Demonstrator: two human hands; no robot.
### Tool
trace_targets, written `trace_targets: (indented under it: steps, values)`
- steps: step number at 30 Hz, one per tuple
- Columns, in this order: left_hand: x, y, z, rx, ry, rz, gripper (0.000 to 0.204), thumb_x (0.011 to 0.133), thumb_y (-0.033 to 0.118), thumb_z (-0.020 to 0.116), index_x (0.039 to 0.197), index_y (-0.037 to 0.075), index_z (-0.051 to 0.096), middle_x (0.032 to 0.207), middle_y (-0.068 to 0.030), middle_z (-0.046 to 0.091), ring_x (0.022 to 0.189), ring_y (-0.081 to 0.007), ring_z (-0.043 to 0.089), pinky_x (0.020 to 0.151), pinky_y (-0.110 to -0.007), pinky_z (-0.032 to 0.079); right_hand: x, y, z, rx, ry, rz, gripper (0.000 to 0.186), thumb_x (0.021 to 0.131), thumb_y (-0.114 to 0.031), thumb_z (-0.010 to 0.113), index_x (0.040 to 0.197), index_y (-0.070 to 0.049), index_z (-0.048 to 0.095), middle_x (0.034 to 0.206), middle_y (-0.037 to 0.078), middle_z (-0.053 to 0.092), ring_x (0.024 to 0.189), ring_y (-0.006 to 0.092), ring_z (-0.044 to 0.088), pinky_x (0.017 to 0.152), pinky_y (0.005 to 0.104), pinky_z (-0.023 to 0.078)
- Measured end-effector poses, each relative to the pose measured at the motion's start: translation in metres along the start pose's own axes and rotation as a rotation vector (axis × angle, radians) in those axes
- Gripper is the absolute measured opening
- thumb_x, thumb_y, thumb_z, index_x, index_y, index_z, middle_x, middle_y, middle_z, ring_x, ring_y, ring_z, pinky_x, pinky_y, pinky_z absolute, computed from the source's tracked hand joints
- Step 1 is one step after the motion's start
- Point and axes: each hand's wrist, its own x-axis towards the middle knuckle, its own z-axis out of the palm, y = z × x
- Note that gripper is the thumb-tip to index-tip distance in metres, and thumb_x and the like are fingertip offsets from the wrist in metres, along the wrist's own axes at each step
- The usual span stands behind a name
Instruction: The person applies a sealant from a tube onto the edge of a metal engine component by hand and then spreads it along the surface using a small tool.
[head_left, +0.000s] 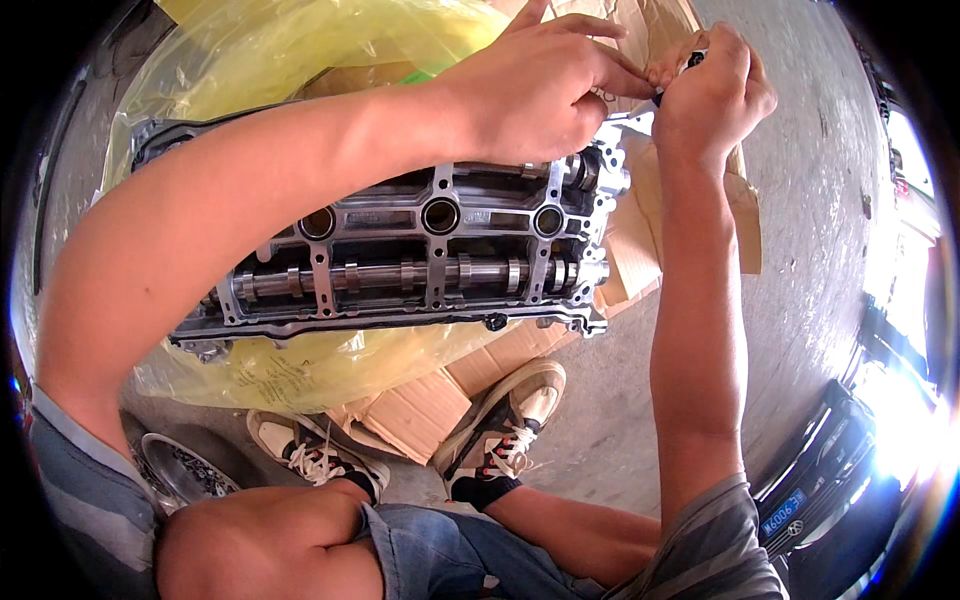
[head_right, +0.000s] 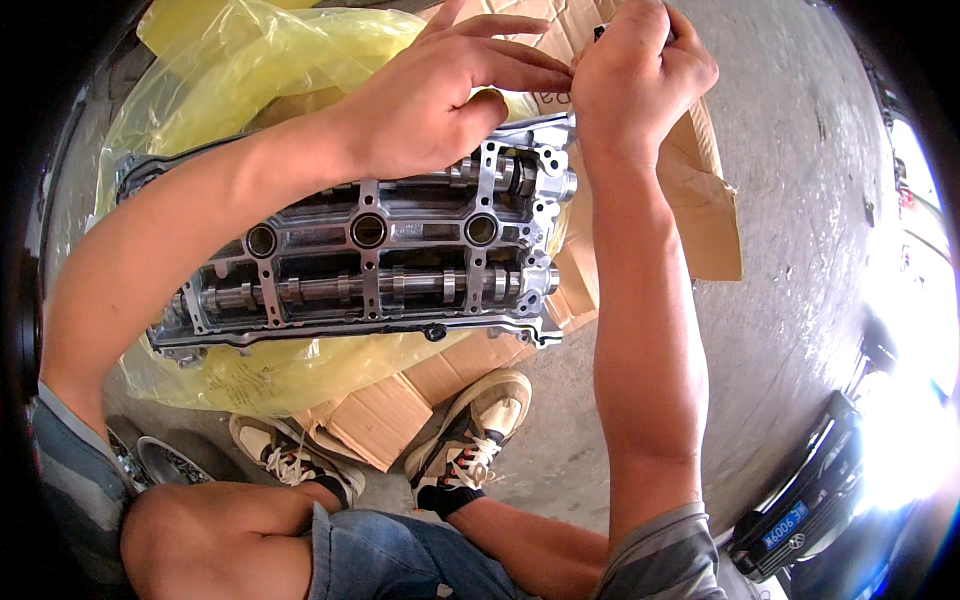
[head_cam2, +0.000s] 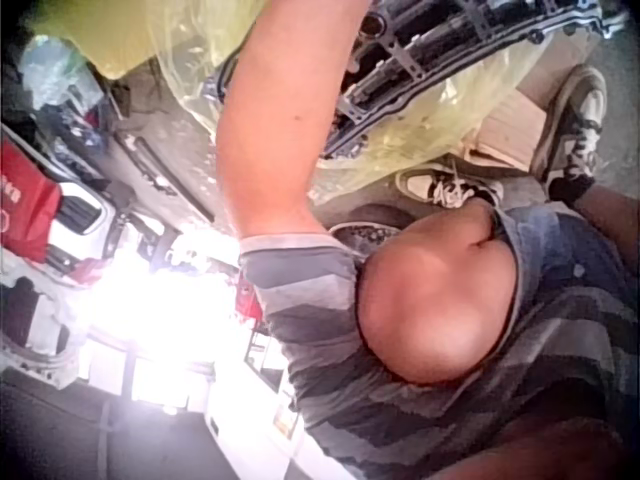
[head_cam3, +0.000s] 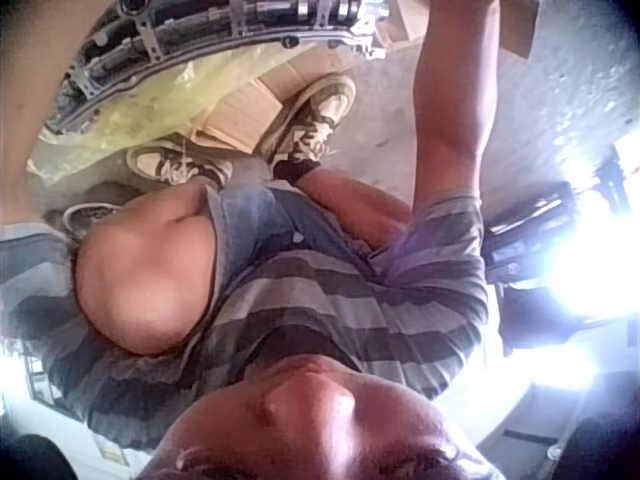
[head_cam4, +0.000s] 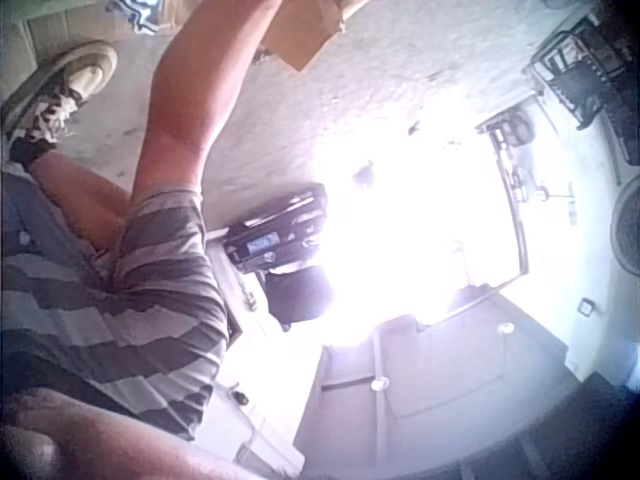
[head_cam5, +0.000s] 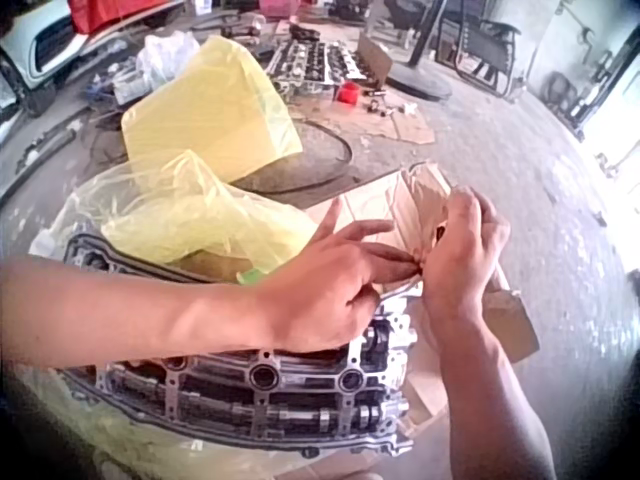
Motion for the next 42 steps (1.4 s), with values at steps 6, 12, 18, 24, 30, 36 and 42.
trace_targets:
  steps: [6, 12, 18, 24, 30, 36, 42]
  values:
    - [0.006, -0.012, 0.009, 0.079, 0.032, 0.008, 0.044, 0.078, 0.002, 0.043, 0.118, 0.006, 0.06, 0.127, -0.0075, 0.056, 0.133, -0.034, 0.031, 0.11, -0.062, 0.002, 0.002, 0.003, 0.002, -0.002, 0.069, -0.011, 0.026, 0.079, -0.014, 0.048, 0.062, 0.002, 0.058, 0.055, 0.007, 0.054, 0.046, 0.014, 0.05, 0.041, 0.0302, 0.038]
    - [0.003, -0.002, 0.002, 0.044, 0.013, 0.031, 0.043, 0.079, 0.003, 0.043, 0.118, 0.006, 0.061, 0.124, -0.0074, 0.058, 0.132, -0.0338, 0.032, 0.11, -0.061, 0.002, 0.004, 0.006, -0.001, 0.015, 0.047, -0.001, 0.024, 0.079, -0.014, 0.049, 0.064, 0.002, 0.059, 0.056, 0.006, 0.054, 0.046, 0.0138, 0.05, 0.041, 0.0297, 0.038]
    - [0.005, -0.003, 0.001, 0.028, 0.004, 0.033, 0.043, 0.079, 0.003, 0.043, 0.118, 0.006, 0.06, 0.124, -0.0074, 0.058, 0.132, -0.0339, 0.032, 0.11, -0.061, 0.001, 0.002, 0.002, -0.002, -0.025, 0.038, 0.022, 0.025, 0.08, -0.015, 0.047, 0.061, 0.0, 0.055, 0.051, 0.008, 0.053, 0.044, 0.0133, 0.049, 0.04, 0.0273, 0.037]
    - [0.012, -0.02, 0.015, -0.037, 0.036, 0.053, 0.044, 0.079, 0.004, 0.042, 0.118, 0.007, 0.06, 0.126, -0.0073, 0.056, 0.133, -0.0345, 0.031, 0.11, -0.061, 0.001, 0.001, 0.001, 0.002, -0.026, 0.05, 0.014, 0.026, 0.08, -0.015, 0.046, 0.06, 0.0, 0.053, 0.05, 0.01, 0.052, 0.043, 0.0147, 0.048, 0.04, 0.0279, 0.037]
    - [0.007, -0.003, 0.002, 0.021, -0.026, 0.016, 0.044, 0.079, 0.003, 0.042, 0.119, 0.007, 0.06, 0.128, -0.0073, 0.055, 0.133, -0.0345, 0.03, 0.11, -0.062, 0.003, 0.003, 0.004, -0.001, -0.04, 0.055, 0.022, 0.026, 0.08, -0.015, 0.046, 0.061, 0.0, 0.054, 0.05, 0.009, 0.052, 0.044, 0.0151, 0.049, 0.041, 0.0285, 0.038]
    - [0.006, -0.005, 0.006, 0.014, -0.004, 0.038, 0.043, 0.08, 0.003, 0.041, 0.119, 0.005, 0.059, 0.129, -0.0083, 0.054, 0.133, -0.0342, 0.03, 0.111, -0.061, 0.004, 0.002, 0.005, -0.003, -0.075, 0.063, 0.036, 0.026, 0.081, -0.015, 0.045, 0.063, 0.001, 0.055, 0.051, 0.009, 0.053, 0.045, 0.0156, 0.049, 0.041, 0.0292, 0.039]
    - [0.012, -0.005, 0.009, -0.004, -0.028, 0.022, 0.043, 0.081, 0.003, 0.041, 0.121, 0.005, 0.058, 0.13, -0.0091, 0.053, 0.133, -0.034, 0.03, 0.111, -0.06, 0.005, 0.016, 0.028, -0.021, -0.785, 0.142, -0.611, 0.027, 0.081, -0.015, 0.045, 0.061, 0.001, 0.054, 0.051, 0.009, 0.052, 0.045, 0.0161, 0.049, 0.041, 0.0294, 0.039]
